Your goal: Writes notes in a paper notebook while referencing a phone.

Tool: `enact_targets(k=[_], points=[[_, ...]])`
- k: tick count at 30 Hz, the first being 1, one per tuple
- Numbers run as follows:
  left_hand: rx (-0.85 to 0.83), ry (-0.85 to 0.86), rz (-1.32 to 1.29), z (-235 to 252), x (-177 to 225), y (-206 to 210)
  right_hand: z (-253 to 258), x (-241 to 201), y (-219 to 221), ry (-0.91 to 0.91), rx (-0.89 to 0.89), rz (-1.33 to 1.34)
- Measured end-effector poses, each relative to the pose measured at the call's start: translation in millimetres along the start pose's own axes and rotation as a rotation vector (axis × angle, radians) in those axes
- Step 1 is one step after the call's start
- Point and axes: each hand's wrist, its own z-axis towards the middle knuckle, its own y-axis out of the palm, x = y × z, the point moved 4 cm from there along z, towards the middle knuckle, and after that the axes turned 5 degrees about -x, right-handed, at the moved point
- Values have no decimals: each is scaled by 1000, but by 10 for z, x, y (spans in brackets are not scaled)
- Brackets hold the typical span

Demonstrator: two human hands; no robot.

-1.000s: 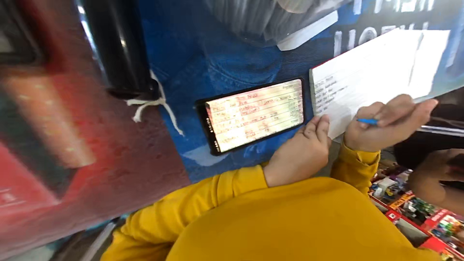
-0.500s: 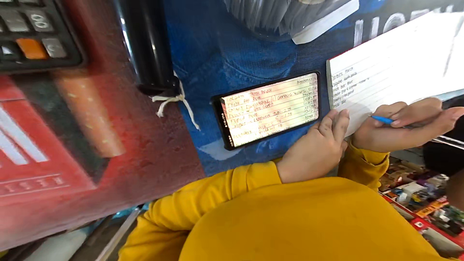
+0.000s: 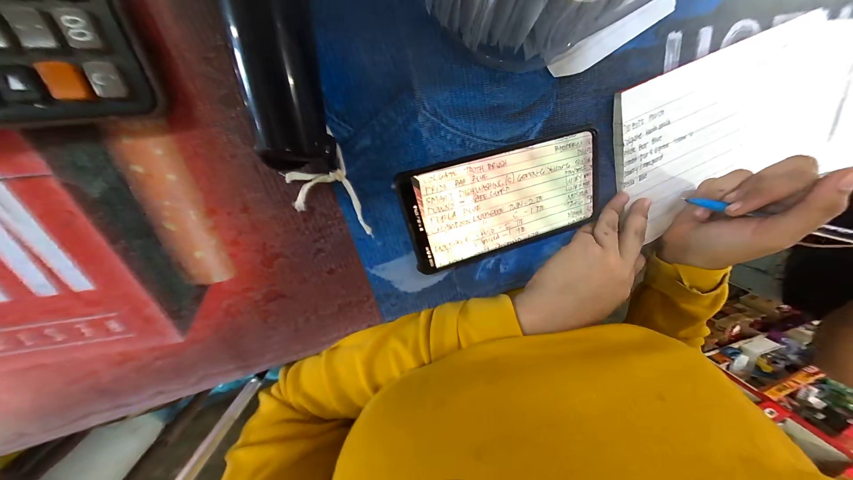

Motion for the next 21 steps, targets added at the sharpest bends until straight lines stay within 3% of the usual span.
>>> enact_targets(k=[21], points=[[23, 60, 93, -11, 32, -16, 30, -5, 74, 28, -17, 10]])
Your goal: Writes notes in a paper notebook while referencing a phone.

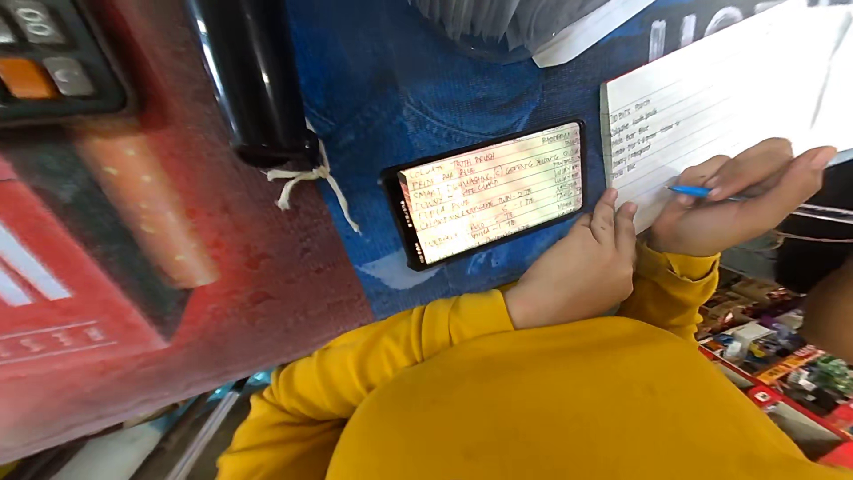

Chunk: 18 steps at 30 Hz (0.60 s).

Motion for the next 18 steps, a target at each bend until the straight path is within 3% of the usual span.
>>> enact_targets(k=[18], points=[[65, -4, 72, -8, 4, 5, 10, 4, 2, -15, -62, 47]])
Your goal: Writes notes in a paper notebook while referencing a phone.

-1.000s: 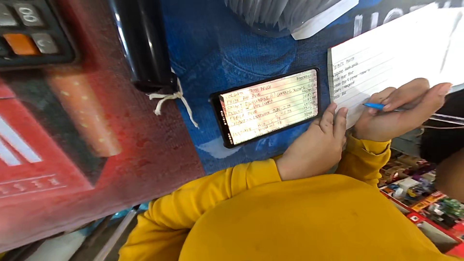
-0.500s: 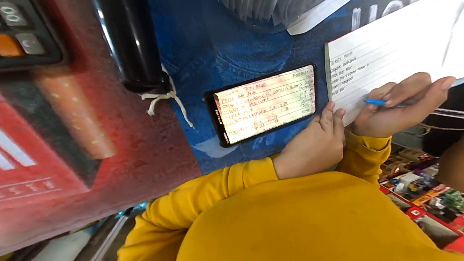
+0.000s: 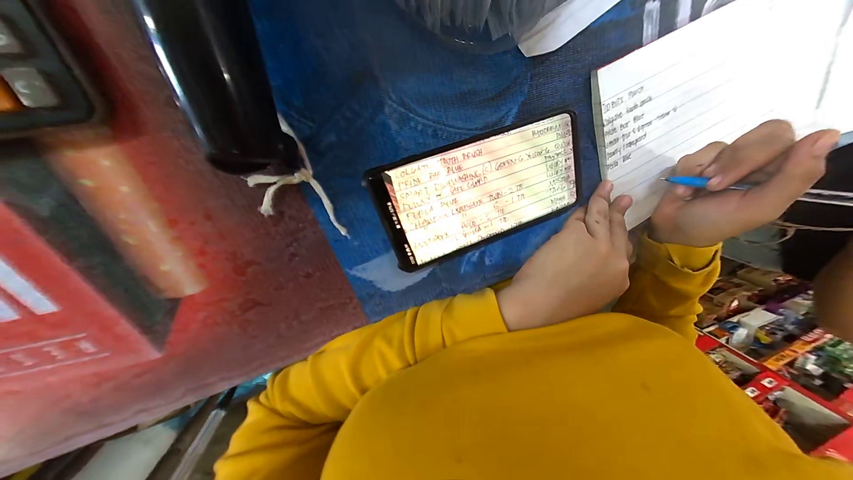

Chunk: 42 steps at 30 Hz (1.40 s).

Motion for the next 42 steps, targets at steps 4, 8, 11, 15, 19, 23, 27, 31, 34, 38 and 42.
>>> enact_targets(k=[4, 8, 11, 15, 19, 23, 27, 31, 34, 38, 42], points=[[7, 1, -27, -18, 5, -12, 26, 3, 15, 0, 30, 1], [-15, -1, -28, -15, 5, -11, 41, 6, 18, 11, 25, 4], [-33, 0, -33, -16, 0, -19, 40, 10, 16, 7, 18, 11], [-21, -12, -12, -21, 2, -4, 44, 13, 20, 7, 11, 10], [-49, -44, -80, -2, 10, 8, 45, 15, 21, 2, 12, -7], [-34, -44, -78, 0, 8, 18, 42, 18, 17, -4, 11, -13], [-23, -37, -72, -1, 10, 21, 41, 12, 26, 8, 23, -31], [-70, -42, -101, 3, 9, 13, 40, 13, 22, 8, 3, -40], [-48, -44, -116, -4, 5, 14, 43, 15, 23, 5, -15, -40], [-68, -39, -126, -4, -2, 1, 39, 12, 26, 1, -14, -51], [-100, -39, -122, -3, -3, -11, 37, 17, 20, 8, -13, -40]])
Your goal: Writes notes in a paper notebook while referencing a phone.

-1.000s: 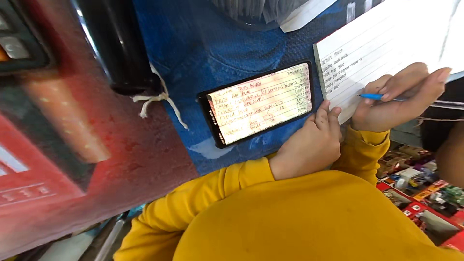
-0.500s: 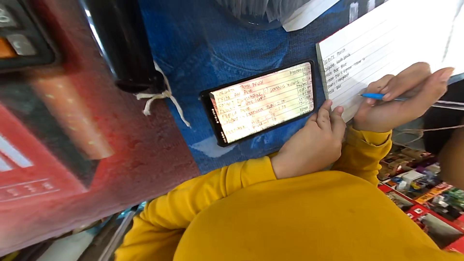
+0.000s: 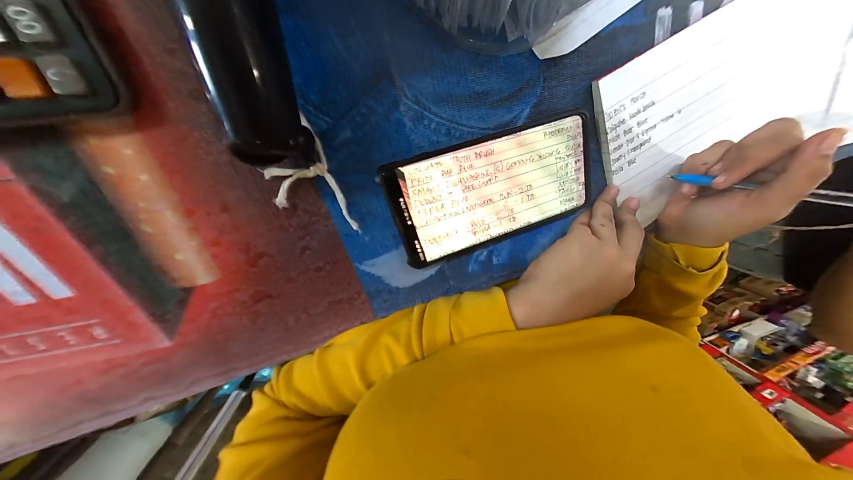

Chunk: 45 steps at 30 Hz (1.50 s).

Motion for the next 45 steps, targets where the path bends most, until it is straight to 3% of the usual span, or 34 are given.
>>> enact_targets(k=[45], points=[[-2, -4, 21, 12, 7, 34, 5, 24, -13, -3, -37, -17]])
